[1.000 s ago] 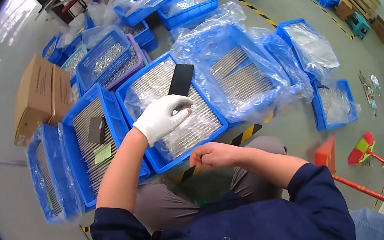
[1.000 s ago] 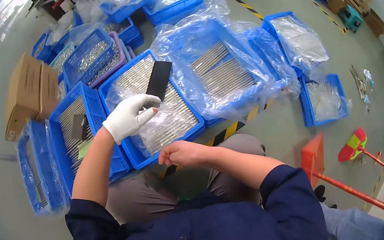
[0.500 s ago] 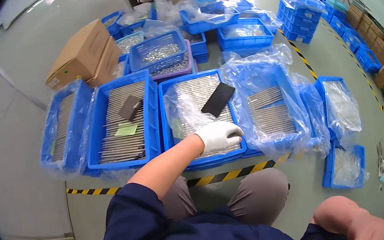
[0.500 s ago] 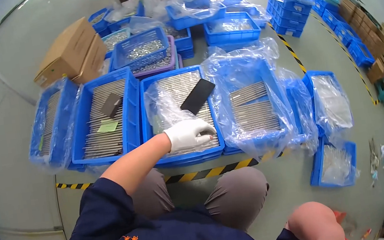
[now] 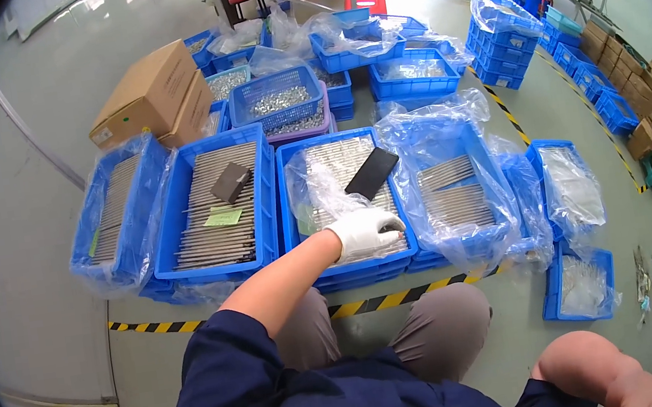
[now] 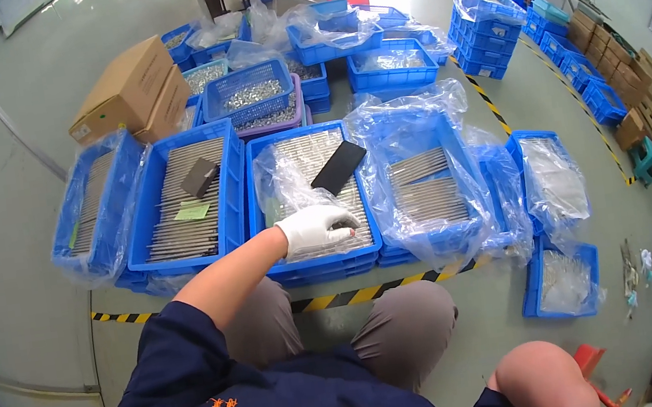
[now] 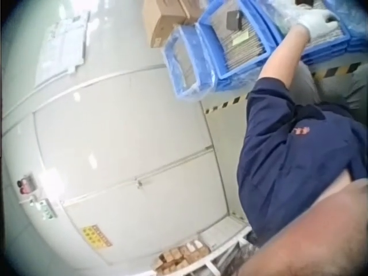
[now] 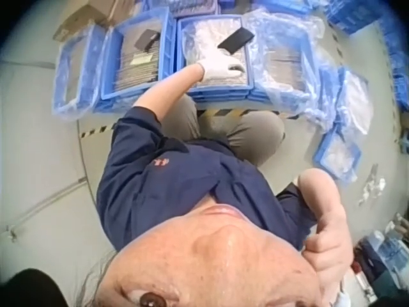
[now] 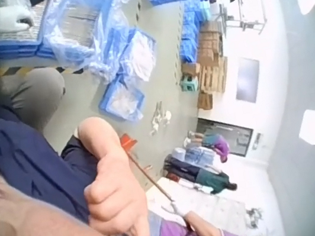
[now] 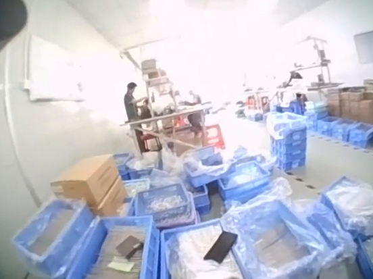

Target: Sorting and organizing bundles of long metal rods into plastic bags and blue industrial crates.

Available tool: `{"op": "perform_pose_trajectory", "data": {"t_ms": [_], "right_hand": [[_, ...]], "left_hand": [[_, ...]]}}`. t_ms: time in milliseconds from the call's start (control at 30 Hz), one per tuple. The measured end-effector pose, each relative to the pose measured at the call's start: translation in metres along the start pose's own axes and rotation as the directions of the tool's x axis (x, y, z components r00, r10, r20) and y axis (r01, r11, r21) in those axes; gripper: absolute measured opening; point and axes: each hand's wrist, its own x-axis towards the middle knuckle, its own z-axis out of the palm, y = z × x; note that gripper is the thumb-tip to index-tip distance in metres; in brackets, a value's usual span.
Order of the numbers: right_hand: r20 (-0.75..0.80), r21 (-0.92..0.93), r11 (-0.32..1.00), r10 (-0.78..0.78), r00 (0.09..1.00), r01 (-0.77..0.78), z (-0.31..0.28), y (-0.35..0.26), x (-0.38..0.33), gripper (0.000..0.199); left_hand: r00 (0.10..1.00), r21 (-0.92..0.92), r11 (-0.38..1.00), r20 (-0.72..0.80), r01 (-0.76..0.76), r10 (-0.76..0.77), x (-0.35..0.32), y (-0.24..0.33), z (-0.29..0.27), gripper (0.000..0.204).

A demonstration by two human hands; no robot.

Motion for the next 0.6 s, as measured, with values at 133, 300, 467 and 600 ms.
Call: {"op": "perform_pose_trajectory", "data": {"t_ms": [133,300,467,600], "right_hand": [[0.07,0.159,0.987,-0.008,0.998,-0.003,-0.003,0.018,0.001,0.021],[-0.218,0.593,0.805,0.173,0.961,-0.01,-0.01,0.061,-0.074,0.017],[-0.537,0.665,0.712,0.666,0.518,-0.226,-0.014,0.108,-0.15,0.009],[-0.502,0.709,0.57,0.821,0.271,-0.415,-0.011,0.129,-0.17,0.016]], "left_hand": [[0.998,-0.031,0.999,0.069,0.012,-0.01,0.012,-0.004,0.0,0.032],[0.994,0.019,0.998,0.09,0.052,-0.054,0.021,-0.001,-0.004,0.033],[0.986,0.048,0.994,0.128,0.101,-0.106,0.034,0.013,-0.009,0.034],[0.99,-0.082,0.994,0.132,0.066,-0.054,0.062,-0.002,0.012,0.034]]}}
